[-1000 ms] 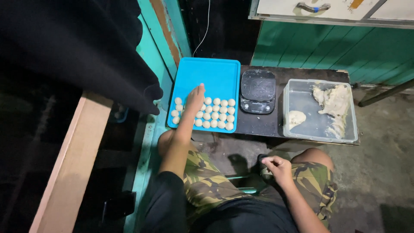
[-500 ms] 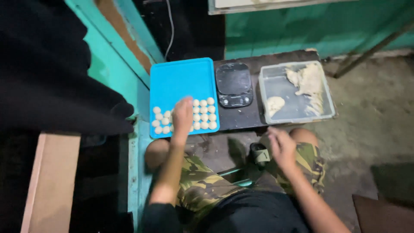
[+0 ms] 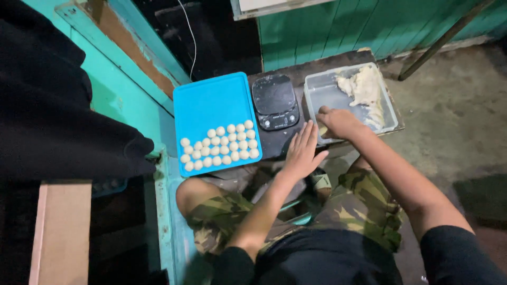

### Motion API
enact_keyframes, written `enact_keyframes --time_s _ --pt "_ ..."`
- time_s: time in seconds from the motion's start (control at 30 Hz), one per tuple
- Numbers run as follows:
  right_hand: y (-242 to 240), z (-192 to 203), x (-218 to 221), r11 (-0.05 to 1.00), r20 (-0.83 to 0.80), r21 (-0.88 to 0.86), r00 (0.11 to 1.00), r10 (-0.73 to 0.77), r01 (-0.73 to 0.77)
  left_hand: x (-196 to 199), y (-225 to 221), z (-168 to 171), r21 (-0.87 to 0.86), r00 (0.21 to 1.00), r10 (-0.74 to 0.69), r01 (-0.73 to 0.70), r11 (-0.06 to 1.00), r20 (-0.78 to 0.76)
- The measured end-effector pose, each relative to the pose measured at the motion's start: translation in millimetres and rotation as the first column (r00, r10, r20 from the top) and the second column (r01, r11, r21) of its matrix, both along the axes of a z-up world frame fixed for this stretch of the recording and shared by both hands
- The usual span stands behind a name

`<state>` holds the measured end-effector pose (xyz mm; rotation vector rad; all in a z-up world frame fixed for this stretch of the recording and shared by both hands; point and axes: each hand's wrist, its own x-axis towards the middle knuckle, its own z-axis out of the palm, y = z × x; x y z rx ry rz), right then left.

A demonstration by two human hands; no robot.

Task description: Portioning dough by weight using a digital scale and rolling it into small balls before placing them in a storage tray.

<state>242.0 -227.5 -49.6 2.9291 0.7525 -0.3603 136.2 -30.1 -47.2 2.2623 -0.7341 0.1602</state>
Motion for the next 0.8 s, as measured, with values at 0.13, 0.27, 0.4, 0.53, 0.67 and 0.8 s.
enact_keyframes --time_s 0.13,0.27,0.4,0.53,0.67,0.8 --pt "3 5 8 0.998 -0.049 0.054 0.998 -0.026 0.029 33 -24 -14 0.100 0.992 0.024 -0.012 0.995 -0.123" --pt "-6 -20 9 0.988 0.059 0.154 0.998 -0.024 0.015 32 -34 -38 0.166 0.978 0.153 -0.175 0.970 0.138" --pt "-18 -19 7 0.928 0.069 0.350 0.984 -0.164 0.130 36 -33 -41 0.177 0.966 0.179 -0.212 0.961 0.186" --pt "-37 -22 7 0.349 -0.281 0.812 0.838 -0.469 0.467 34 -31 -37 0.174 0.991 0.126 -0.134 0.976 0.054" --pt "-43 5 -6 -0.106 -0.450 0.888 0.801 -0.395 0.447 36 -28 -17 0.122 0.977 0.083 -0.060 0.991 -0.194" --pt "-22 42 -51 -0.068 -0.357 0.929 0.831 -0.427 0.365 28 -39 2 -0.427 0.903 0.133 -0.318 0.847 -0.409"
